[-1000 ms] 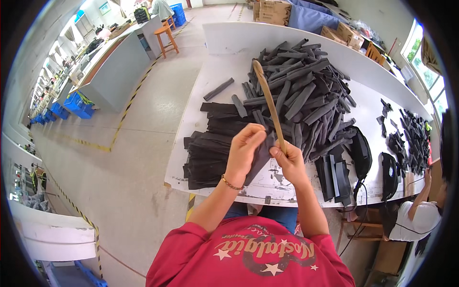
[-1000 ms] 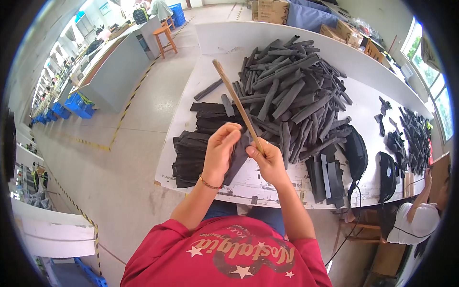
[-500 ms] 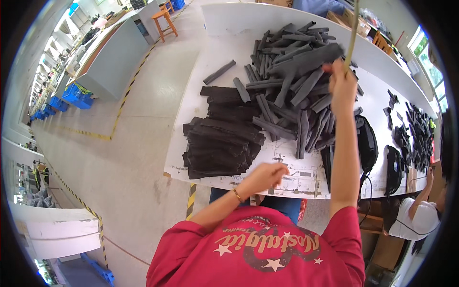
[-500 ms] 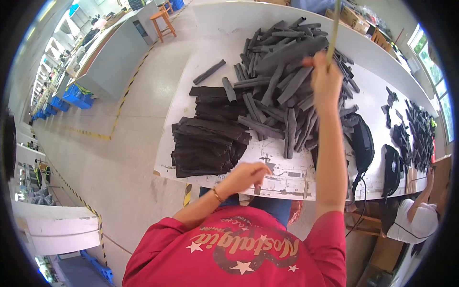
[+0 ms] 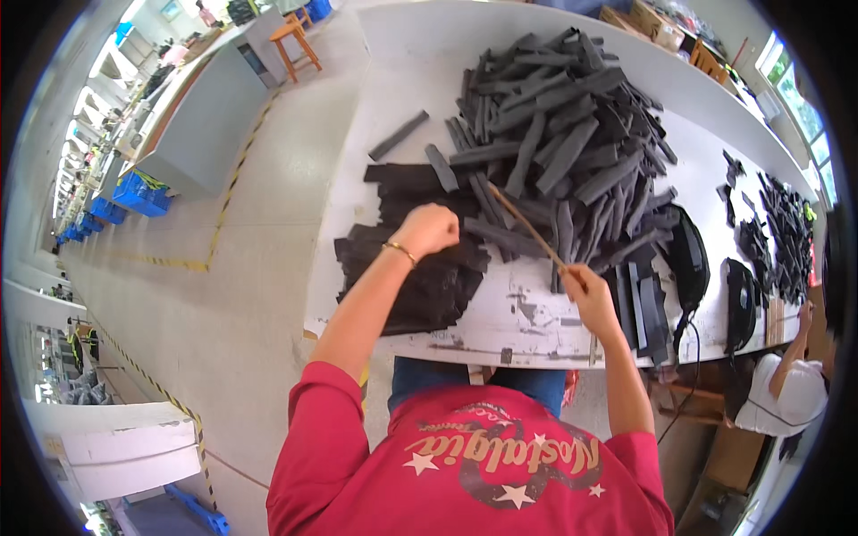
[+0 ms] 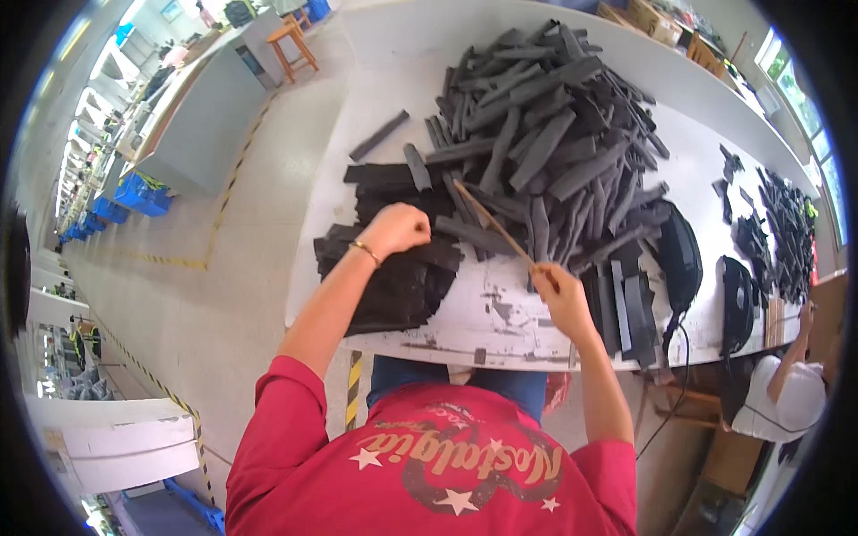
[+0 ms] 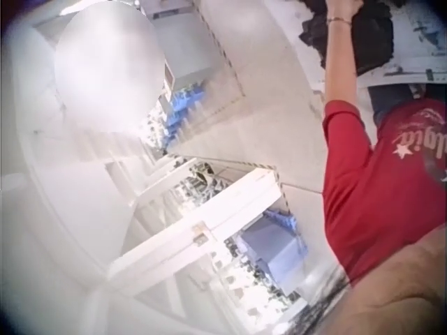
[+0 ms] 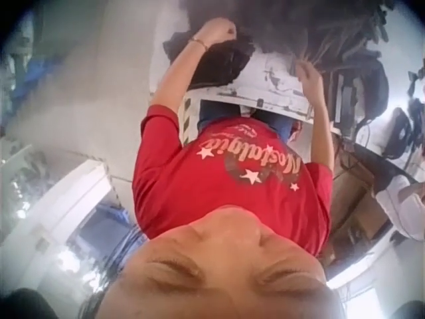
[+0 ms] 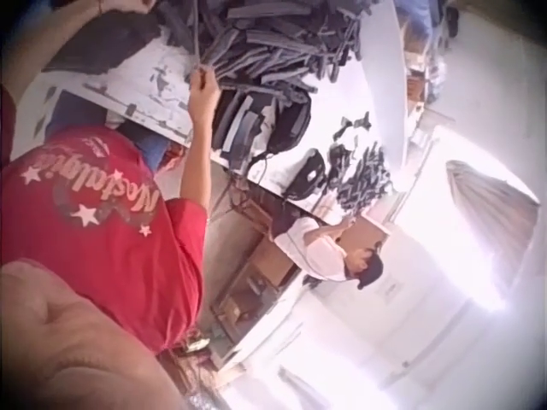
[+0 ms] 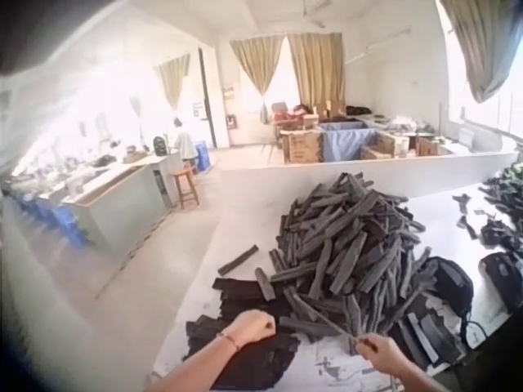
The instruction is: Manually assembling or processing foam sleeves by inserting a wooden rod into them at a manufacturing workbench.
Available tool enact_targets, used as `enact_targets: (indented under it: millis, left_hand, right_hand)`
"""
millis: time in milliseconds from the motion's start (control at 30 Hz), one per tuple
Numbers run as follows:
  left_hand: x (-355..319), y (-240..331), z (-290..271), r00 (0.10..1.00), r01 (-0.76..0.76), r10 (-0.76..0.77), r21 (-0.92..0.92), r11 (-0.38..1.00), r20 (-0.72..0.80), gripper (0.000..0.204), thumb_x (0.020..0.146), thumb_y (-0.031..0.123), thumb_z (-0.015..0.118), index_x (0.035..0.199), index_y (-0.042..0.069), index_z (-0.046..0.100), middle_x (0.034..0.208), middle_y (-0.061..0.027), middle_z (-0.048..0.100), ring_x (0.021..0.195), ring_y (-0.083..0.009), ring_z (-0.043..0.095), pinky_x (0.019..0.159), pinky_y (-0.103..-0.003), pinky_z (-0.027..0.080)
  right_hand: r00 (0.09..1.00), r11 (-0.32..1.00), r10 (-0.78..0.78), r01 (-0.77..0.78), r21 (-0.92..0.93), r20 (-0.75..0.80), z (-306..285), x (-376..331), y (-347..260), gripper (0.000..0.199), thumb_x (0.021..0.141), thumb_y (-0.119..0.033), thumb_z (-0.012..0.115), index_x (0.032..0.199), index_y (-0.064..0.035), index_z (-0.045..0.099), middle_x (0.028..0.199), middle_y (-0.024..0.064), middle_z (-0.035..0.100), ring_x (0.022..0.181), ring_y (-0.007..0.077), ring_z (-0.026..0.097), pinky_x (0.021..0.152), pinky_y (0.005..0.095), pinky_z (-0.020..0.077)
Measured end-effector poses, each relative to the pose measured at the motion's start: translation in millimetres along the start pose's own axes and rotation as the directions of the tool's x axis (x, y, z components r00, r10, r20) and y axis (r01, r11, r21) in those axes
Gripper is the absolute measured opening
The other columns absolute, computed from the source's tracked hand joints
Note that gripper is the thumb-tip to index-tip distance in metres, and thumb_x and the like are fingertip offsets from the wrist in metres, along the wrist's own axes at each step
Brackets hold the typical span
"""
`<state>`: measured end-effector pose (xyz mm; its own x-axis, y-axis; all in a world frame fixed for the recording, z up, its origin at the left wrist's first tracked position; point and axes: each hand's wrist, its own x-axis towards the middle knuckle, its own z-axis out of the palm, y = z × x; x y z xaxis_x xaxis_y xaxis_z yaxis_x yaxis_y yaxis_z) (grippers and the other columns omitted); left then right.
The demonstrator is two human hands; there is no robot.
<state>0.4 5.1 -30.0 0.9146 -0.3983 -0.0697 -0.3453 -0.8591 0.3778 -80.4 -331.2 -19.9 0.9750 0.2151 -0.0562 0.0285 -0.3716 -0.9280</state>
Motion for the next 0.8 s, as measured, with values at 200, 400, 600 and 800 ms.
enact_targets:
  millis: [200,400,600,800]
  left_hand:
    - [4.6,6.8,21.7,0.998,-0.060,0.058,-0.072,0.996,-0.025,0.014,0.063,0.017,0.068,0.074,0.010,0.071,0.075,-0.0111,0.067,0.075,-0.0296,0.065,0.068,-0.040,0.051]
    - [-17.5,17.0,-20.9,0.972,-0.054,-0.012,-0.277,0.959,-0.234,0.011,0.067,0.015,0.069,0.072,0.007,0.066,0.071,-0.0105,0.065,0.070,-0.0286,0.064,0.064,-0.039,0.050]
    - [-32.0,20.8,-38.9,0.902,-0.267,0.179,-0.181,0.947,-0.392,0.008,0.074,0.010,0.066,0.079,0.003,0.068,0.087,-0.0060,0.064,0.090,-0.0262,0.055,0.083,-0.034,0.045]
    - [-38.5,27.6,-42.0,0.905,-0.277,0.182,-0.207,0.938,-0.385,0.009,0.074,0.009,0.067,0.081,0.004,0.069,0.090,-0.0045,0.065,0.093,-0.0250,0.055,0.084,-0.034,0.046]
  right_hand:
    - [0.998,0.997,0.065,-0.065,-0.041,-0.006,-16.4,-32.4,13.6,0.015,0.089,-0.010,0.057,0.099,0.0000,0.062,0.063,-0.0015,0.049,0.057,0.0048,0.043,0.052,0.0223,0.0343]
    - [0.996,0.997,0.038,-0.032,-0.065,0.079,-12.9,-36.5,-5.0,0.018,0.089,-0.011,0.058,0.102,0.0005,0.061,0.062,-0.0005,0.050,0.058,0.0064,0.047,0.054,0.0234,0.0392]
    - [0.987,0.989,-0.027,0.050,-0.136,0.160,-21.7,-35.7,-23.8,0.021,0.089,-0.014,0.060,0.102,0.0020,0.061,0.063,0.0068,0.057,0.058,0.0093,0.054,0.055,0.0259,0.0431]
    - [0.986,0.981,-0.013,0.044,-0.191,0.163,-22.7,-36.7,-34.2,0.020,0.089,-0.014,0.060,0.102,0.0019,0.062,0.061,0.0062,0.056,0.056,0.0095,0.054,0.055,0.0259,0.0431]
